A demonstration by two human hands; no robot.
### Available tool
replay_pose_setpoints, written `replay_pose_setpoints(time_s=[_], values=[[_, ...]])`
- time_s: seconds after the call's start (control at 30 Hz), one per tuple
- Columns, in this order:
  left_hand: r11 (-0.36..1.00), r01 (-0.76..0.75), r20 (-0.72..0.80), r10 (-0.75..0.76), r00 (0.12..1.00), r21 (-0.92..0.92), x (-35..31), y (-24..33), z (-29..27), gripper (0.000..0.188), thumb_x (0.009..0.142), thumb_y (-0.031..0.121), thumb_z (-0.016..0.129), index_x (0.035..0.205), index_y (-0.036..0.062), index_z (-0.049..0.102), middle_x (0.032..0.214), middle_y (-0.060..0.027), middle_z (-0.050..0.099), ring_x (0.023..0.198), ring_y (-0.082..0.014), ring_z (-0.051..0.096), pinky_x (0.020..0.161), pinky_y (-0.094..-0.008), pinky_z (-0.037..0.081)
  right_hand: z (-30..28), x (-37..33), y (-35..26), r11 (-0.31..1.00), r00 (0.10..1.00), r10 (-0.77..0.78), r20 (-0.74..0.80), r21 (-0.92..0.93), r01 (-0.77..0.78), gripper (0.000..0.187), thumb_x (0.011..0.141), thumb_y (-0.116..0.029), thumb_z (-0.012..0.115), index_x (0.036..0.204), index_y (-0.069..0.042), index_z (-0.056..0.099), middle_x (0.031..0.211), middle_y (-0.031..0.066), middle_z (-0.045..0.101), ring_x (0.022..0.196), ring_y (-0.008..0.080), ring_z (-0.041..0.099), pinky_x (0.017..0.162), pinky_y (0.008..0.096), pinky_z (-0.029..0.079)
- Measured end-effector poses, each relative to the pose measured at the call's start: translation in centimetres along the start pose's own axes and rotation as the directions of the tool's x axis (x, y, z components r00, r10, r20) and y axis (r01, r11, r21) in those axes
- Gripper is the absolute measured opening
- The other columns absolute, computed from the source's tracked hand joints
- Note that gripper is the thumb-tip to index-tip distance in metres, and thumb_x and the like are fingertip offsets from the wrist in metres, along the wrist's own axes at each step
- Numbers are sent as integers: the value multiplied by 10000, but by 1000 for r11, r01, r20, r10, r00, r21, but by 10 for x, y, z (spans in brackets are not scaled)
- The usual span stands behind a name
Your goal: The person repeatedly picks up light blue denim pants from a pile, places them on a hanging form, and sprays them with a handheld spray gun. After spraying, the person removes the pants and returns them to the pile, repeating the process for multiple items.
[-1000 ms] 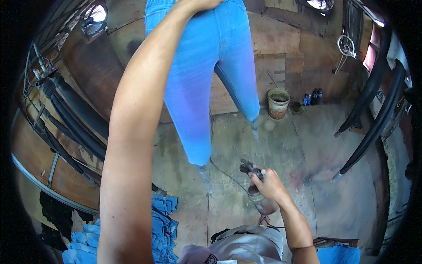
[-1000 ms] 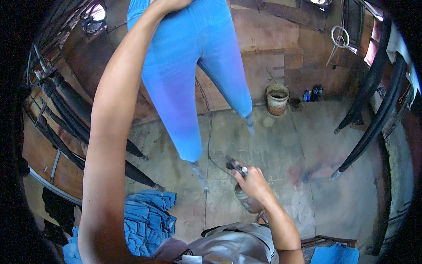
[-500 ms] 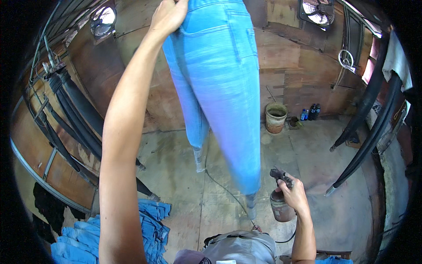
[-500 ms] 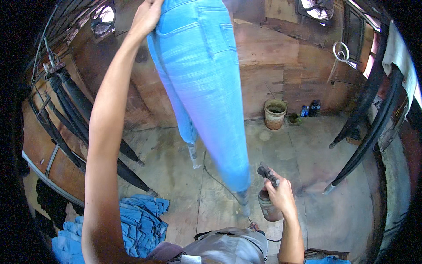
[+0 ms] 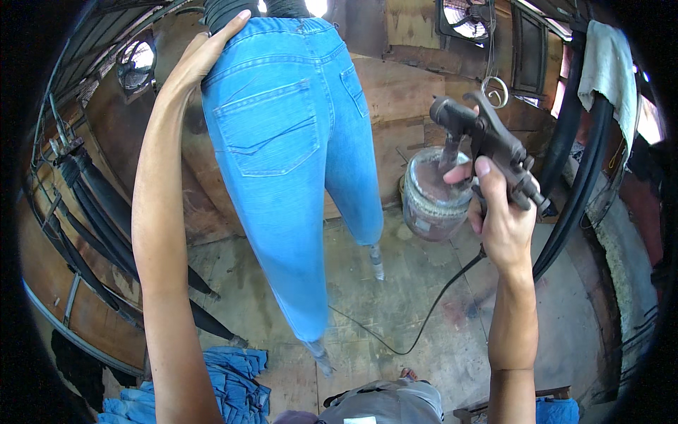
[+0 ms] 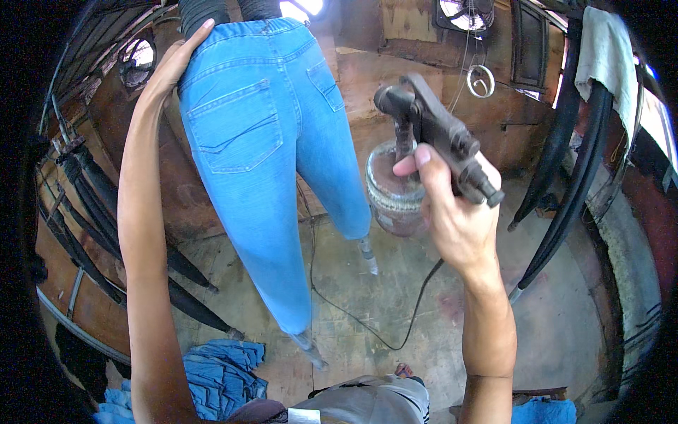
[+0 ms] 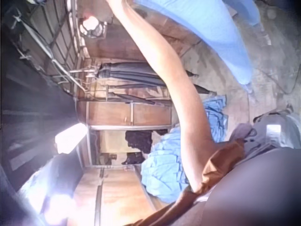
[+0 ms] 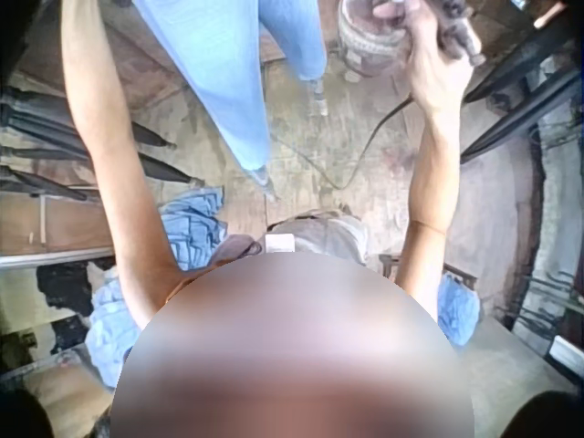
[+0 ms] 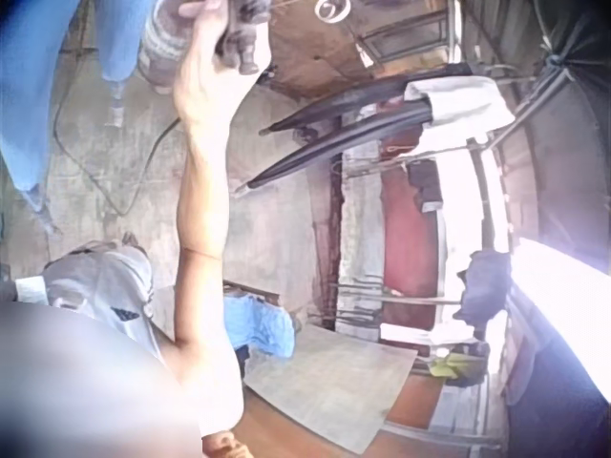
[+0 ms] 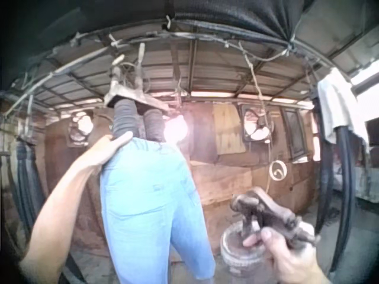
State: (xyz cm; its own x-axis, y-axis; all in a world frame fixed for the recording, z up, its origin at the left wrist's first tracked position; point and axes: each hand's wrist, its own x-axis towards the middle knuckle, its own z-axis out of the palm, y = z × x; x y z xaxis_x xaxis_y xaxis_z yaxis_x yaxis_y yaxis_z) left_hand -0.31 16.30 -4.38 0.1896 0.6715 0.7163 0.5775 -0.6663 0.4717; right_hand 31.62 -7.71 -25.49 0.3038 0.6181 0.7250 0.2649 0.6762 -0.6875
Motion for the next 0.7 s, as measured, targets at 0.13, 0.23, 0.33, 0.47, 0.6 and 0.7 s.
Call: replay_pose_setpoints(time_s=[0.13,0.23,0.33,0.47,0.6,0.7], values=[[992,67,75,-59,995,-105,2,-21,1,1068,711,807,655,1251,-113,603,1241,-316,601,1184,-379,592,1019,-451,459,-3,7,10,991,994,104,34,-84,-101,223,1002,-202,566,997,-11,681,679,27,647,436,25,422,373,206,306],[958,127,143,-92,985,-256,11,-33,7,1025,726,770,679,1298,-74,583,1283,-267,594,1220,-327,566,1050,-421,433,-6,4,33,934,934,329,141,-198,-299,195,963,-171,594,880,-3,648,646,2,633,597,69,526,588,268,439],[905,182,152,-132,980,-385,19,-52,14,955,744,727,698,1315,-30,586,1310,-225,590,1223,-289,559,1055,-402,425,1,-1,53,783,815,559,152,-421,-458,259,948,-198,580,1048,21,678,695,74,695,675,122,633,692,311,508],[869,213,160,-156,975,-447,33,-75,21,888,759,692,705,1326,19,590,1326,-187,588,1228,-270,549,1058,-397,418,8,1,51,962,968,227,109,-179,-205,222,967,-190,584,863,-6,651,635,8,632,512,49,471,456,241,353],[844,239,190,-165,968,-480,44,-88,23,850,773,676,698,1325,40,589,1340,-177,579,1232,-267,542,1054,-416,419,-1,10,35,992,990,125,-59,-28,-127,279,1024,-255,542,1021,-3,662,771,58,682,428,49,433,364,208,301],[841,239,186,-168,968,-486,45,-93,24,841,775,671,698,1328,47,587,1340,-172,579,1224,-262,545,1051,-426,420,-5,10,41,969,965,242,-101,-30,-246,250,1008,-235,567,942,-9,653,711,28,653,457,51,459,413,228,348]])
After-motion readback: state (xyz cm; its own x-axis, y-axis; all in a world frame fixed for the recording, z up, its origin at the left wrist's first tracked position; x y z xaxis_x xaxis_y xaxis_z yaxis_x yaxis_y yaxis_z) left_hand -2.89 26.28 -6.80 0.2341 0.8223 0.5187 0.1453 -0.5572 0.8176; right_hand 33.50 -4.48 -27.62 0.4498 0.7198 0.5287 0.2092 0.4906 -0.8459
